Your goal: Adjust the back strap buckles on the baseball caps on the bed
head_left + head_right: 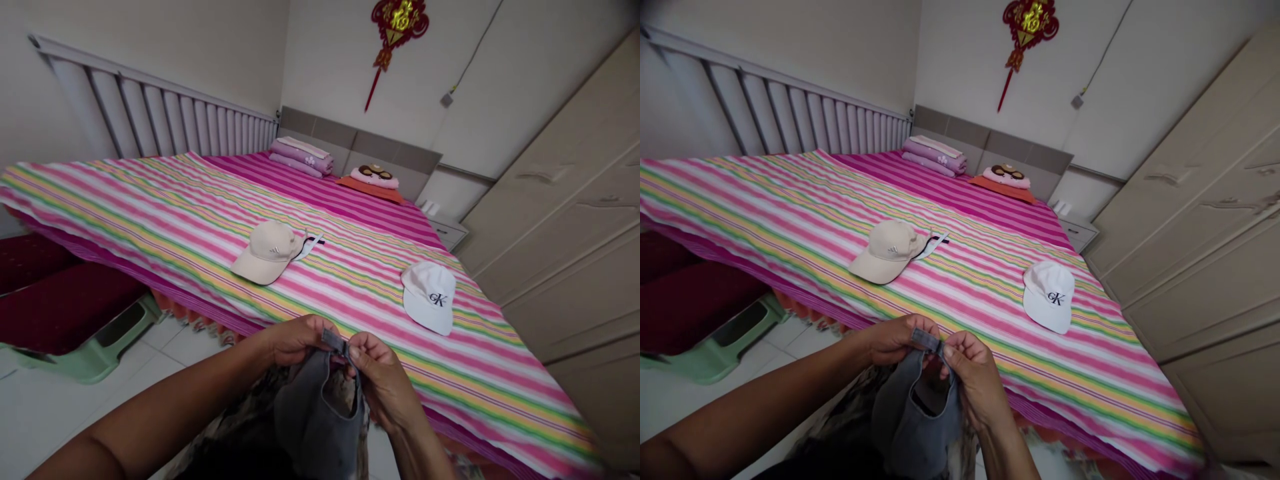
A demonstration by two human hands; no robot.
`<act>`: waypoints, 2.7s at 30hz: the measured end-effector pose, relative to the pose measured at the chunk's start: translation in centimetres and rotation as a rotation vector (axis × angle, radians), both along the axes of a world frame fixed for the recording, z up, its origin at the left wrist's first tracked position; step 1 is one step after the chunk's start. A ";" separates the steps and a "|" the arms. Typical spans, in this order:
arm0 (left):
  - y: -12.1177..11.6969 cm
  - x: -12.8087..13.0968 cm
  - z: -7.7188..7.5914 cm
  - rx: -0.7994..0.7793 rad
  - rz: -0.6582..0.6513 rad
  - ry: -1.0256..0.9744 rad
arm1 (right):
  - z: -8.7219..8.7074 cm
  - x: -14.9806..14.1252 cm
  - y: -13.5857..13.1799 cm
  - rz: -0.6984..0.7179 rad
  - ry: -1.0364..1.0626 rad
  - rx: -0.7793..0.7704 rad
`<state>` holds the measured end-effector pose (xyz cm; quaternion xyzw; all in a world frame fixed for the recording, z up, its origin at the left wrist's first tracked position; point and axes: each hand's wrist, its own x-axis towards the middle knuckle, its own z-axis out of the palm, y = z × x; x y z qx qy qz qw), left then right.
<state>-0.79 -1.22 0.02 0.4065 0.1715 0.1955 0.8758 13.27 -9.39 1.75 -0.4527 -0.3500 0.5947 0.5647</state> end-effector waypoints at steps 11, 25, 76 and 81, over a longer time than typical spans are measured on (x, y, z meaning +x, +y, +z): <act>-0.4 0.4 0.8 0.025 -0.067 -0.039 | 0.7 0.8 -0.5 0.093 -0.115 0.046; -0.9 0.4 1.6 0.062 -0.130 -0.029 | 0.7 1.1 -1.3 0.120 -0.119 0.065; -1.4 1.0 2.3 0.111 -0.167 0.071 | 3.3 0.9 -1.6 0.122 -0.045 0.080; -1.4 0.9 2.3 0.114 -0.144 0.063 | 3.4 1.2 -1.2 0.115 -0.155 0.056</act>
